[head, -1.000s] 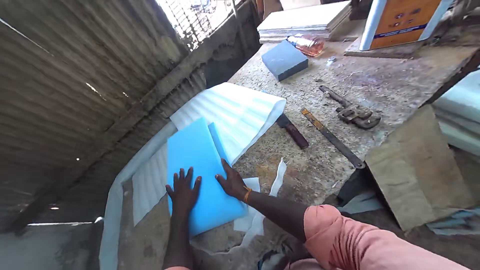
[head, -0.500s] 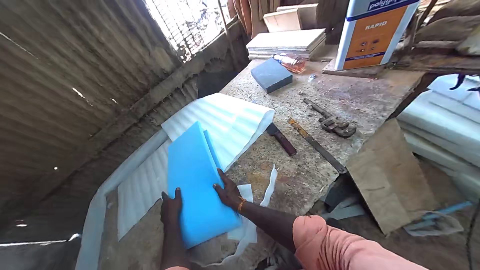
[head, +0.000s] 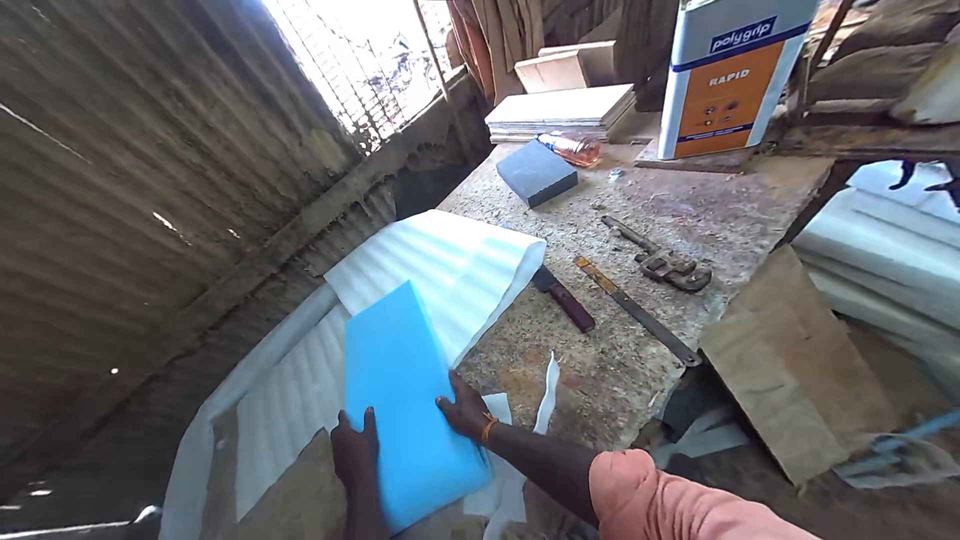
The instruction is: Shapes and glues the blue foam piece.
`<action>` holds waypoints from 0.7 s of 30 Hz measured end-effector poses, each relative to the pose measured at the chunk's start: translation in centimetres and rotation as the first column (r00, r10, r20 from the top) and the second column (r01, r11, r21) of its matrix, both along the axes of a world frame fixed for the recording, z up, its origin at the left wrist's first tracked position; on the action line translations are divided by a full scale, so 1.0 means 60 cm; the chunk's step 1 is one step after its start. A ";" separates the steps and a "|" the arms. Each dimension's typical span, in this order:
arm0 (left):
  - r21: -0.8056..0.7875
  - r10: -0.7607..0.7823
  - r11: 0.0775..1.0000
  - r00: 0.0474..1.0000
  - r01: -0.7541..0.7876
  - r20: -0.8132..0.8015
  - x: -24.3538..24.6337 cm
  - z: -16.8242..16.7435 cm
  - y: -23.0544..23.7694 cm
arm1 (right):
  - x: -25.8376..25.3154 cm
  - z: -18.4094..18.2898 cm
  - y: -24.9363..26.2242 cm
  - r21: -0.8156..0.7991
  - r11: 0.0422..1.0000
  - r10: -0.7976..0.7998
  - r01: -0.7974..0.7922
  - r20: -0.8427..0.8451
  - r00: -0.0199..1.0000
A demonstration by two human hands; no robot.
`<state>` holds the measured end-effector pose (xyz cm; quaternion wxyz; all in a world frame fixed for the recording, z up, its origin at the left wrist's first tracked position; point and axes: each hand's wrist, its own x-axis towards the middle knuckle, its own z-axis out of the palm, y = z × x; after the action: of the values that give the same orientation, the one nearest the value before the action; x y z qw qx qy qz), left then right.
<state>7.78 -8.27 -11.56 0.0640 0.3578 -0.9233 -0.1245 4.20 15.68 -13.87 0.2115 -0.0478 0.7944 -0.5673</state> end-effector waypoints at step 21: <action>-0.033 -0.082 0.996 0.997 0.082 -0.007 0.007 -0.038 -0.008 | -0.011 0.021 0.002 0.064 0.996 0.065 -0.069 0.076 0.995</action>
<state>8.21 -8.77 -13.86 0.0688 0.3180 -0.9387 -0.1135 3.53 15.78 -12.63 0.2610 -0.0465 0.8025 -0.5345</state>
